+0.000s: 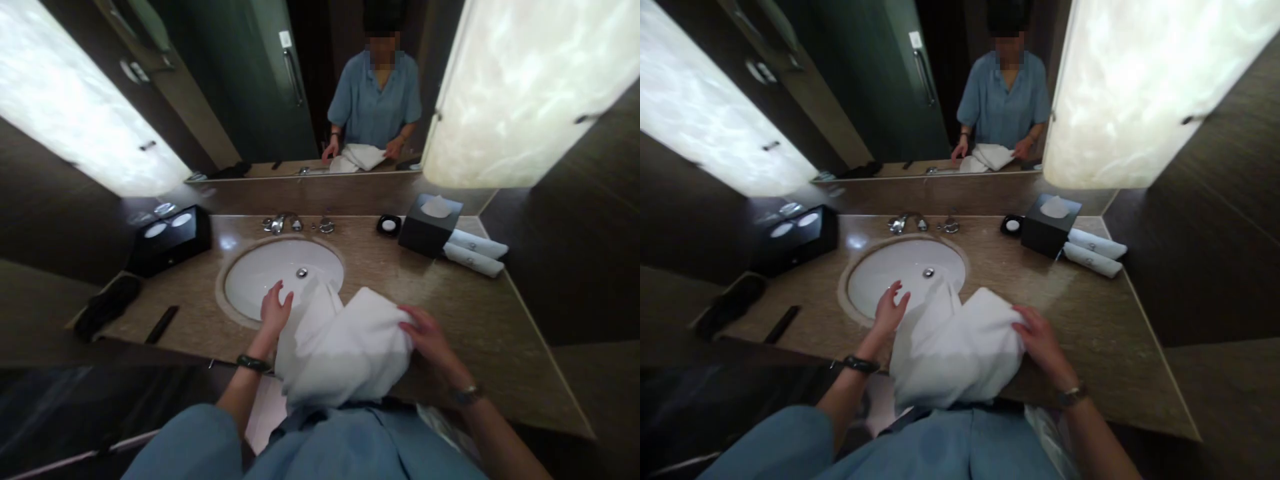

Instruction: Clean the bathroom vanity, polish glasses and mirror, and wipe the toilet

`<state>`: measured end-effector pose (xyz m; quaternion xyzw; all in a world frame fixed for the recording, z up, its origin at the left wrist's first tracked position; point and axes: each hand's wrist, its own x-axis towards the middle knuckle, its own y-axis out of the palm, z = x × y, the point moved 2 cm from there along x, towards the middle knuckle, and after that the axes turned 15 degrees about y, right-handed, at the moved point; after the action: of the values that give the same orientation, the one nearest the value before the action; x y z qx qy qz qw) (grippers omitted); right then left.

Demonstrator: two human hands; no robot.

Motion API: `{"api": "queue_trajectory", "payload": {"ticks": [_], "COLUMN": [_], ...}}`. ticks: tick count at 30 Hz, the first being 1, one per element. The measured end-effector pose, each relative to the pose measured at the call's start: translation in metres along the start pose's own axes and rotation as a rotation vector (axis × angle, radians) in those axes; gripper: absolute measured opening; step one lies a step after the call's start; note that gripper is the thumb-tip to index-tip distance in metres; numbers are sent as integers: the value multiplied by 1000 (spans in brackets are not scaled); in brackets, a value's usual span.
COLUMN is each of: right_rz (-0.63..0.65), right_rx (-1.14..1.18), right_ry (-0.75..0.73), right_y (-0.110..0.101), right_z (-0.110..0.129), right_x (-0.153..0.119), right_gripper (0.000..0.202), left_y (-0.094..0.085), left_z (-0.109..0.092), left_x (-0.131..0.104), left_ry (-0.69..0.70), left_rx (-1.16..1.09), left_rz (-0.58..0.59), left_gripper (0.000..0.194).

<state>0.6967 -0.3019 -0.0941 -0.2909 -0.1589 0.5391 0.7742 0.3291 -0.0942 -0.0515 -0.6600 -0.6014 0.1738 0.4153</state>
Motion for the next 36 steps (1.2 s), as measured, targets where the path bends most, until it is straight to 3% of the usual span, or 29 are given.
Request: {"api": "queue_trajectory", "payload": {"ticks": [2, 4, 5, 6, 8, 10, 12, 14, 15, 17, 20, 22, 24, 26, 28, 31, 34, 36], "right_rz": [-262, -439, -445, -390, -178, -7, 60, 68, 49, -29, -227, -324, -296, -115, 118, 149, 212, 253], "right_rx": [-151, -320, -349, -336, -255, -254, -366, -500, -552, -626, -732, -721, -641, -536, -390, -335, -233, -120], "right_ry": [26, -5, -59, -133, -286, -359, -361, -313, -266, -135, 113, 213, 181, 75, 79, 87, 107, 137], "right_y": [-43, -71, -73, -67, -30, 22, 68, 90, 89, 68, 26, 26, 62, 124, 194, 281, 328, 330], "right_z": [-37, -51, -46, -33, 6, 49, 78, 86, 82, 66, 42, 47, 77, 128, 187, 264, 309, 317], "right_x": [5, 3, -2, -8, -27, -45, -55, -55, -52, -48, -52, -59, -64, -69, -73, -73, -63, -58], "right_gripper": [39, 41, 41, 40, 40, 53, 65, 55, 49, 43, 36, 34, 33, 28, 29, 44, 24, 15], "left_y": [-26, -28, -22, -14, 6, 21, 21, -2, -21, -68, -136, -159, -157, -137, -117, -112, -131, -155], "left_z": [36, 49, 46, 37, 12, -10, -17, -1, 15, 59, 120, 139, 138, 126, 114, 116, 141, 158], "left_x": [-63, -112, -130, -143, -154, -150, -135, -115, -105, -84, -69, -76, -92, -109, -120, -118, -100, -86], "left_ry": [-147, -228, -225, -205, -191, -226, -236, -194, -169, -122, -56, -15, 39, 107, 156, 187, 110, 14], "left_rx": [7, -75, -116, -143, -135, -104, -184, -331, -387, -394, -95, 216, 417, 457, 449, 478, 414, 194], "left_rz": [-28, 6, 25, 34, 35, 73, 133, 128, 95, 34, 79, 121, 146, 207, 277, 336, 370, 294], "left_gripper": [62, 59, 57, 56, 60, 69, 70, 65, 64, 64, 68, 72, 77, 77, 64, 44, 38, 32]}}
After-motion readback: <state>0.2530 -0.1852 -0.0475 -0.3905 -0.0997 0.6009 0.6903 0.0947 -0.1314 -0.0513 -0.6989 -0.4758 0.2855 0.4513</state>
